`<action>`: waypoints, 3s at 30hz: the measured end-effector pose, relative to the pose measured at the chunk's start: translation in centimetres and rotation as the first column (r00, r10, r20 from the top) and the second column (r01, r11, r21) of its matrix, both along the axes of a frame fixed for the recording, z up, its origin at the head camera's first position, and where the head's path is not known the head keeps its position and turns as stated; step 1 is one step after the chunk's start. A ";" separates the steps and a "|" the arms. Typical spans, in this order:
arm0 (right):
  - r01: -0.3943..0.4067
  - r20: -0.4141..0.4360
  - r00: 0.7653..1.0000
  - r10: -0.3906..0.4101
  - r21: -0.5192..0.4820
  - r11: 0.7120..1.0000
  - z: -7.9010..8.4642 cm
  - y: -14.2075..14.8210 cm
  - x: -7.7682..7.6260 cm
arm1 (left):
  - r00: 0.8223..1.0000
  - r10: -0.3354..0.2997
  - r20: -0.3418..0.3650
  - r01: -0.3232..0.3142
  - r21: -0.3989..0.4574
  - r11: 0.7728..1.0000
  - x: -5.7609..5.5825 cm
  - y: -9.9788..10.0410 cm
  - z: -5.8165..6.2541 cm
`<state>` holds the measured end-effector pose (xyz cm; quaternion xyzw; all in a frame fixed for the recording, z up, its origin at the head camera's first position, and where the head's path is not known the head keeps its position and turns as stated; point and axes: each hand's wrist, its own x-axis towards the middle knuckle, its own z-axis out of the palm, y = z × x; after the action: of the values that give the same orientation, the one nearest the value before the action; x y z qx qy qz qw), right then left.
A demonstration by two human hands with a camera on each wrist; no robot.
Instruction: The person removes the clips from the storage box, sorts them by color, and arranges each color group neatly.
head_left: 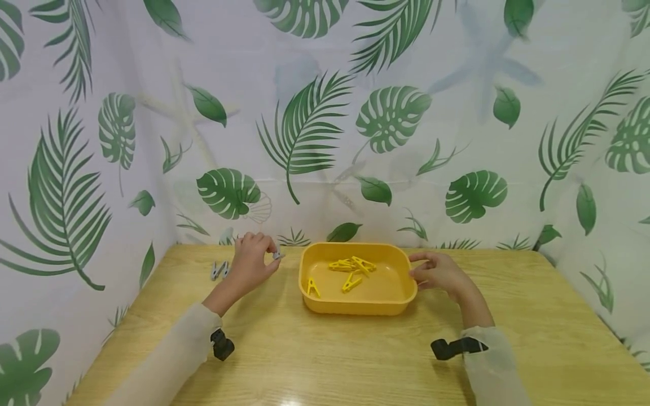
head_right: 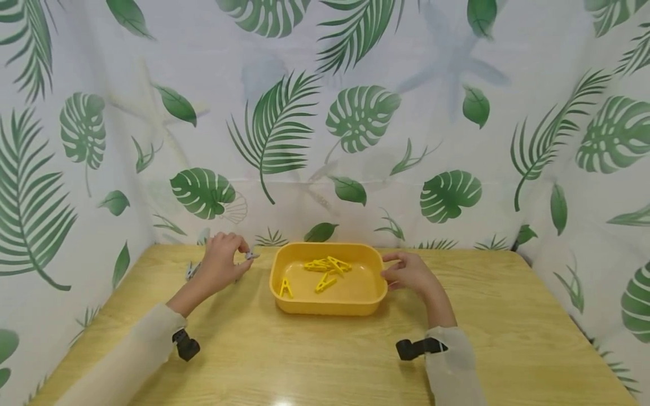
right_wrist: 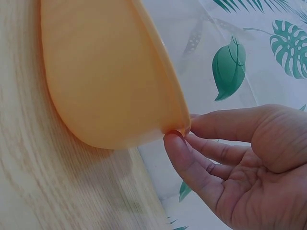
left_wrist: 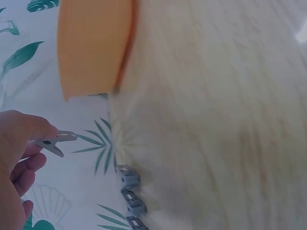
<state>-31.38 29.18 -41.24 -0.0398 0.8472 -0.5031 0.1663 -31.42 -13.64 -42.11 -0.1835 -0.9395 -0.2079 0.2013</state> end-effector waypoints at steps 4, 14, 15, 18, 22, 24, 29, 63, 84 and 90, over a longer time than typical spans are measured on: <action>-0.003 -0.010 1.000 0.003 -0.003 1.000 0.2 0.0 0.0 | 1.000 -0.014 0.004 0.014 -0.032 0.999 -0.2 -0.3 -0.8; 0.006 -0.013 1.000 -0.006 -0.006 1.000 0.3 0.0 0.0 | 0.999 -0.028 0.040 0.033 -0.120 0.992 0.0 -0.5 -2.1; 0.007 -0.013 1.000 -0.007 -0.003 1.000 0.3 -0.1 0.1 | 0.999 -0.018 0.051 0.025 -0.130 0.991 0.1 -0.6 -2.1; 0.012 -0.009 1.000 -0.012 -0.002 1.000 0.2 -0.2 0.1 | 0.996 0.011 0.094 0.004 -0.161 0.987 0.3 -0.7 -2.3; 0.012 -0.001 1.000 -0.012 -0.004 1.000 0.1 -0.2 0.1 | 0.990 0.045 0.134 -0.017 -0.201 0.979 0.6 -0.8 -2.5; 0.012 -0.002 1.000 -0.012 -0.003 1.000 0.0 -0.2 0.1 | 0.989 0.054 0.138 -0.024 -0.215 0.976 0.7 -0.9 -2.6; 0.013 -0.009 1.000 -0.013 0.004 1.000 0.0 -0.3 0.2 | 0.987 0.082 0.135 -0.048 -0.239 0.970 0.6 -0.8 -2.8; 0.011 -0.015 1.000 -0.011 -0.020 1.000 -0.1 -0.1 0.1 | 0.962 0.213 0.172 -0.149 -0.325 0.934 0.1 0.6 -3.8; 0.011 -0.011 1.000 -0.012 -0.028 1.000 -0.1 0.0 0.1 | 0.951 0.248 0.185 -0.183 -0.310 0.933 0.0 0.7 -3.7; 0.010 -0.006 1.000 -0.010 -0.030 1.000 -0.2 0.0 0.1 | 0.961 0.231 0.149 -0.182 -0.286 0.941 0.1 0.8 -3.7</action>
<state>-31.26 29.21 -41.49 -0.0397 0.8402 -0.5164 0.1607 -31.33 -12.82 -45.78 -0.0896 -0.9874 -0.0715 0.1095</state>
